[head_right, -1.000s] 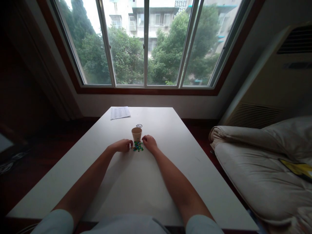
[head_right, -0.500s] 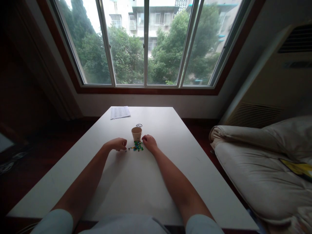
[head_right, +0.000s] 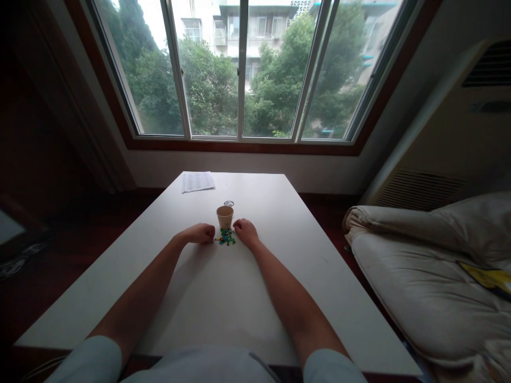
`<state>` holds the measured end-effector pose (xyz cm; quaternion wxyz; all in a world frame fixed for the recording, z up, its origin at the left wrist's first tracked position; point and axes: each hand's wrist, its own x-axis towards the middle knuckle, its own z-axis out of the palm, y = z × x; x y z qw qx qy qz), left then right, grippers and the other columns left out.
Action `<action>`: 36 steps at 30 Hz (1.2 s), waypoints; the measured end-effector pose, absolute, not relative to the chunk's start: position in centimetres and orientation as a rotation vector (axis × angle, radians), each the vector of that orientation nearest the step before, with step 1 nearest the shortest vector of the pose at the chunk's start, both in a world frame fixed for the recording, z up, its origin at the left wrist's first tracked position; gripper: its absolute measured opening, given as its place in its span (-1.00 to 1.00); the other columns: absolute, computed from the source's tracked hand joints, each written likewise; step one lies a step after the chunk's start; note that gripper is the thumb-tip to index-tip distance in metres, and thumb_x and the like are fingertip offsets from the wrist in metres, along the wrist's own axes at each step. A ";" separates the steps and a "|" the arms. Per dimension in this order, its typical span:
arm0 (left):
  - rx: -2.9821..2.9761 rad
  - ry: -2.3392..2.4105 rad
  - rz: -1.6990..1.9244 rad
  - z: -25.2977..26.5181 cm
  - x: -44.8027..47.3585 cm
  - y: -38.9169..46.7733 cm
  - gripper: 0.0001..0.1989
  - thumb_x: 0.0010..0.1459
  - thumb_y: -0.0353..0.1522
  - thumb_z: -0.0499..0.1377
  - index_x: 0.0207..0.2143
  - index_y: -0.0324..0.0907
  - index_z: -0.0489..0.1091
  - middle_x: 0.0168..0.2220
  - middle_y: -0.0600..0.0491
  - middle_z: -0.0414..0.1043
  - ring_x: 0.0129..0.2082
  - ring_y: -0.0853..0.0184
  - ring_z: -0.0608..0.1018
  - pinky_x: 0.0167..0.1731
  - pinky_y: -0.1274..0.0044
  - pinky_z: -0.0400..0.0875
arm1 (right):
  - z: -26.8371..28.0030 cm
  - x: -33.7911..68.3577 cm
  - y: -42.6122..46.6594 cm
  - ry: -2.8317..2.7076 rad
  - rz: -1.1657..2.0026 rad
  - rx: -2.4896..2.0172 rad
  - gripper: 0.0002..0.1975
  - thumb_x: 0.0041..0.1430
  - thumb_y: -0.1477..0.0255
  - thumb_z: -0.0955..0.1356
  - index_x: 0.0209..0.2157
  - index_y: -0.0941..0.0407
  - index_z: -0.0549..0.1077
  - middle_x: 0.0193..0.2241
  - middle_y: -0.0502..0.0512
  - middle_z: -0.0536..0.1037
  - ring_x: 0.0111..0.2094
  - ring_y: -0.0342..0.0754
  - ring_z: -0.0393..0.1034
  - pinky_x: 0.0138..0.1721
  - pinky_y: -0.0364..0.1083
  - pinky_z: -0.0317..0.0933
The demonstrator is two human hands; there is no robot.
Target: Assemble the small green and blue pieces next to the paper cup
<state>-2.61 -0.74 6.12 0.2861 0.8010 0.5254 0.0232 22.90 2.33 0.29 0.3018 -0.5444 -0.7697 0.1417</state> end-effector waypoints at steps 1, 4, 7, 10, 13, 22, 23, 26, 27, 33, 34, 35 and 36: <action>2.215 1.429 0.104 6.2 -2.7 -0.7 -0.83 0.00 -0.39 0.18 -0.29 -0.15 0.47 -0.34 0.07 0.55 -0.38 0.36 0.55 -0.38 0.60 0.38 | 0.3 22.9 2.3 -2.040 0.378 -1.448 -0.81 0.20 0.51 0.33 -0.24 0.08 0.61 -0.25 0.08 0.57 -0.21 -0.08 0.40 -0.13 -0.14 0.21; 2.328 1.494 0.154 6.2 -3.4 -0.4 -0.83 0.04 -0.40 0.17 -0.29 -0.15 0.50 -0.26 0.06 0.57 -0.29 0.34 0.54 -0.32 0.59 0.35 | 0.2 22.8 2.3 -2.042 0.383 -1.454 -0.81 0.20 0.51 0.33 -0.24 0.08 0.61 -0.25 0.07 0.57 -0.20 -0.08 0.40 -0.13 -0.14 0.21; 2.304 1.484 0.110 6.1 -3.8 -0.3 -0.78 0.04 -0.38 0.19 -0.22 -0.13 0.53 -0.22 0.06 0.57 -0.28 0.34 0.54 -0.33 0.60 0.34 | 0.1 22.9 2.3 -2.045 0.378 -1.442 -0.81 0.21 0.50 0.33 -0.24 0.08 0.61 -0.25 0.07 0.57 -0.20 -0.08 0.40 -0.13 -0.15 0.21; 2.308 1.408 0.086 5.9 -3.6 -0.3 -0.73 0.02 -0.39 0.22 -0.17 -0.10 0.54 -0.25 0.08 0.58 -0.32 0.36 0.54 -0.33 0.61 0.34 | 0.0 22.9 2.4 -2.048 0.371 -1.431 -0.81 0.21 0.50 0.33 -0.24 0.08 0.61 -0.25 0.07 0.57 -0.20 -0.08 0.40 -0.12 -0.15 0.20; 2.343 1.329 0.082 5.7 -3.0 -0.4 -0.69 -0.01 -0.42 0.22 -0.16 -0.09 0.54 -0.30 0.11 0.57 -0.35 0.37 0.53 -0.34 0.62 0.33 | 0.0 22.9 2.4 -2.050 0.375 -1.438 -0.81 0.22 0.49 0.33 -0.23 0.08 0.61 -0.25 0.07 0.57 -0.20 -0.08 0.40 -0.12 -0.15 0.21; 2.440 1.302 0.104 6.0 -1.6 -1.1 -0.67 -0.02 -0.41 0.22 -0.14 -0.08 0.53 -0.24 0.06 0.55 -0.31 0.32 0.54 -0.34 0.59 0.33 | -0.1 22.8 2.5 -2.046 0.364 -1.421 -0.81 0.21 0.49 0.34 -0.24 0.07 0.61 -0.25 0.07 0.57 -0.20 -0.08 0.40 -0.12 -0.15 0.21; 2.458 1.308 0.113 6.0 -1.5 -1.2 -0.69 -0.01 -0.41 0.21 -0.15 -0.09 0.53 -0.23 0.05 0.55 -0.31 0.32 0.53 -0.34 0.58 0.33 | -0.1 22.8 2.5 -2.046 0.363 -1.419 -0.81 0.21 0.49 0.34 -0.23 0.07 0.61 -0.25 0.07 0.57 -0.20 -0.08 0.40 -0.12 -0.15 0.21; 2.498 1.332 0.143 6.1 -1.2 -1.4 -0.74 0.02 -0.39 0.20 -0.19 -0.11 0.53 -0.23 0.02 0.54 -0.31 0.30 0.53 -0.35 0.58 0.32 | -0.1 22.8 2.6 -2.043 0.364 -1.428 -0.82 0.22 0.49 0.34 -0.23 0.07 0.61 -0.25 0.07 0.57 -0.20 -0.08 0.40 -0.11 -0.15 0.21; 2.510 1.337 0.151 6.1 -1.1 -1.5 -0.76 0.03 -0.39 0.20 -0.21 -0.12 0.53 -0.23 0.01 0.54 -0.31 0.30 0.53 -0.35 0.57 0.32 | -0.1 22.8 2.6 -2.043 0.364 -1.430 -0.82 0.21 0.49 0.34 -0.23 0.07 0.61 -0.25 0.07 0.57 -0.20 -0.08 0.40 -0.12 -0.15 0.21; 2.527 1.303 0.157 6.2 -0.9 -1.8 -0.73 0.02 -0.42 0.18 -0.20 -0.11 0.54 -0.21 0.01 0.53 -0.29 0.29 0.53 -0.31 0.57 0.34 | 0.0 22.7 2.5 -2.046 0.366 -1.419 -0.81 0.22 0.50 0.34 -0.23 0.07 0.61 -0.25 0.07 0.57 -0.20 -0.08 0.40 -0.12 -0.15 0.21; 2.531 1.280 0.159 6.2 -0.9 -1.8 -0.73 0.02 -0.41 0.19 -0.19 -0.11 0.54 -0.20 0.01 0.53 -0.29 0.30 0.53 -0.31 0.57 0.34 | 0.0 22.7 2.5 -2.047 0.365 -1.418 -0.81 0.22 0.50 0.34 -0.23 0.07 0.61 -0.25 0.07 0.57 -0.20 -0.08 0.40 -0.12 -0.15 0.21; 2.538 1.260 0.163 6.1 -0.8 -1.7 -0.72 0.01 -0.41 0.19 -0.18 -0.11 0.54 -0.20 0.02 0.53 -0.29 0.30 0.53 -0.31 0.57 0.34 | 0.0 22.7 2.5 -2.047 0.364 -1.417 -0.81 0.22 0.50 0.34 -0.24 0.07 0.61 -0.25 0.07 0.57 -0.20 -0.08 0.40 -0.12 -0.15 0.21; 2.547 1.246 0.169 6.0 -0.8 -1.7 -0.72 0.01 -0.41 0.19 -0.19 -0.11 0.54 -0.19 0.02 0.53 -0.29 0.30 0.53 -0.31 0.57 0.34 | 0.0 22.7 2.5 -2.048 0.362 -1.417 -0.81 0.22 0.50 0.34 -0.24 0.07 0.61 -0.25 0.07 0.58 -0.20 -0.08 0.40 -0.12 -0.15 0.21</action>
